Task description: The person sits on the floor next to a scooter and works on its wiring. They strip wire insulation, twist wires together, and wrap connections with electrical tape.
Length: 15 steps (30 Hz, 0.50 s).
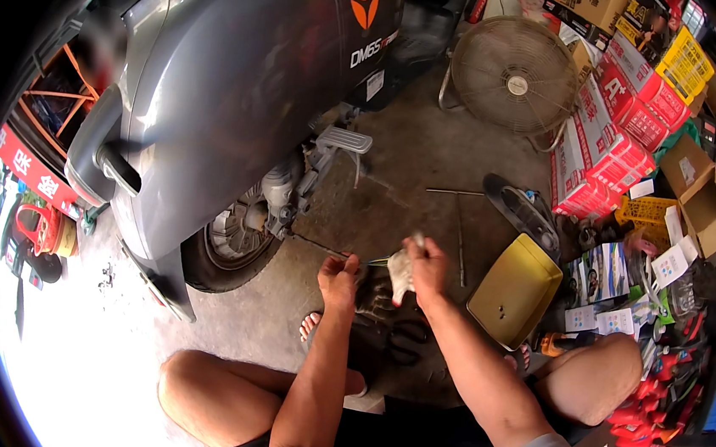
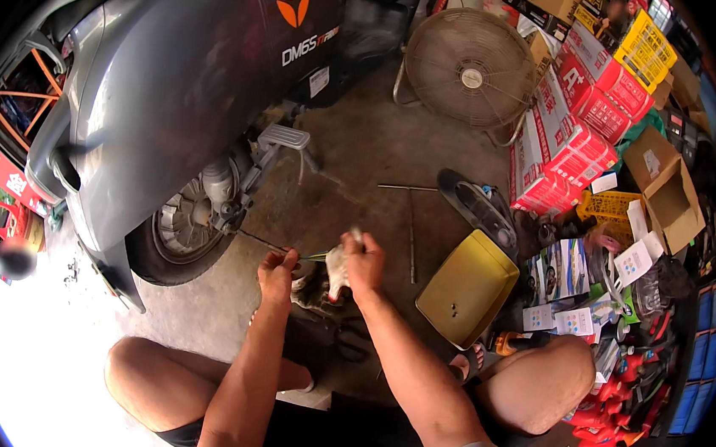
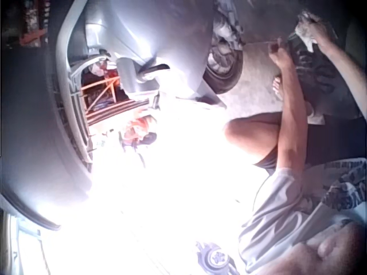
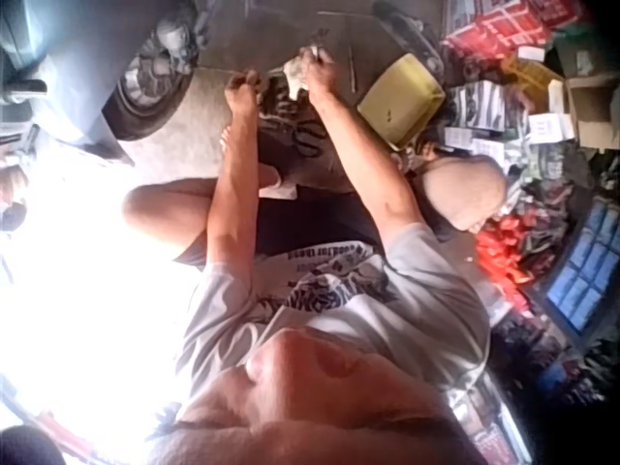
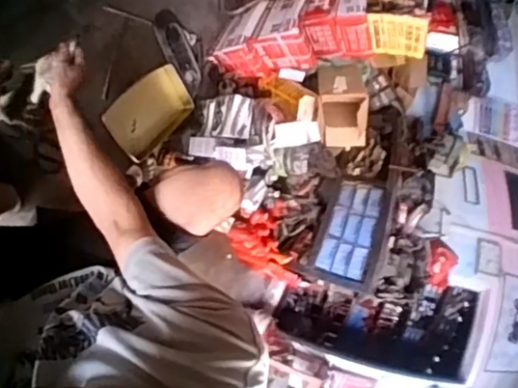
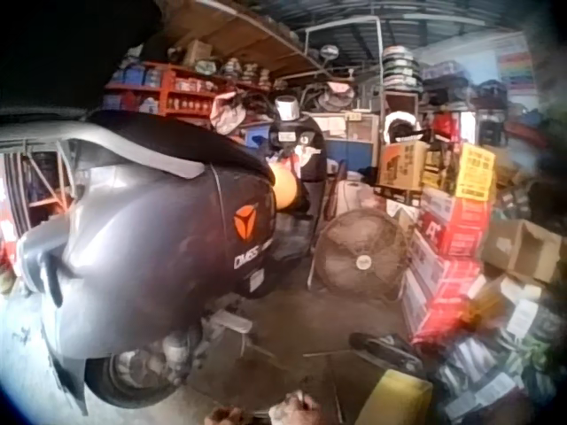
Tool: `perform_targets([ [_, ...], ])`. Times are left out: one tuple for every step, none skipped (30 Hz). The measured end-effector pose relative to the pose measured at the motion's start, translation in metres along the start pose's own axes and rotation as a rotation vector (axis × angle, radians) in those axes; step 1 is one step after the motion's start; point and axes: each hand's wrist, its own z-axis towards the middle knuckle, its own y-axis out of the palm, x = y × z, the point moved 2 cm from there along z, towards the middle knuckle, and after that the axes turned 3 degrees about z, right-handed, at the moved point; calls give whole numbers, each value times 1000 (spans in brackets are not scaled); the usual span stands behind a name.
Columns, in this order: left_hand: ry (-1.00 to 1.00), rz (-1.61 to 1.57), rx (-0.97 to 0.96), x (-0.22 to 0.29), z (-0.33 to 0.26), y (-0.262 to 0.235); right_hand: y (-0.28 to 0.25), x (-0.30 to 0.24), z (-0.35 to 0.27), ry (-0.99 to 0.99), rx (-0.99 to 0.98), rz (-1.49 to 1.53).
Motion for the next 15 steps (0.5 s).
perform_targets([
  [36, 16, 16, -2, 1, -3, 2, -3, -4, 126, -163, -90],
  [24, 26, 30, -4, 2, -6, 2, -3, -6, 124, -216, -235],
  [11, 35, 34, -1, 1, -4, -2, 2, -5, 119, -259, -382],
  [-2, 45, 39, 2, 0, -3, -10, 7, -3, 227, -325, -322],
  [6, 54, 29, 3, 0, -1, -19, 10, -2, 266, -322, -249],
  [13, 65, 28, 4, 0, -4, -28, 15, -4, 308, -327, -175],
  [16, 75, 24, 3, -1, -6, -39, 22, -6, 351, -328, -102],
  [23, 83, 1, 2, -1, 2, -64, 44, 6, 263, -244, -228],
  [27, 99, 0, -3, 2, -3, -78, 62, 5, 289, -231, -369],
  [33, 111, -1, -5, 3, -4, -89, 72, 4, 312, -217, -511],
  [44, 123, 4, -8, 3, -5, -99, 83, 1, 335, -204, -653],
  [53, 140, 24, -10, 1, -14, -97, 87, -10, 387, -260, -726],
  [70, 148, 21, -9, 0, -10, -105, 101, -15, 350, -334, -822],
  [33, 111, -6, -9, -1, -5, -112, 116, -19, 371, -485, -838],
  [6, 94, -4, -8, -3, -5, -109, 123, -27, 392, -653, -849],
])
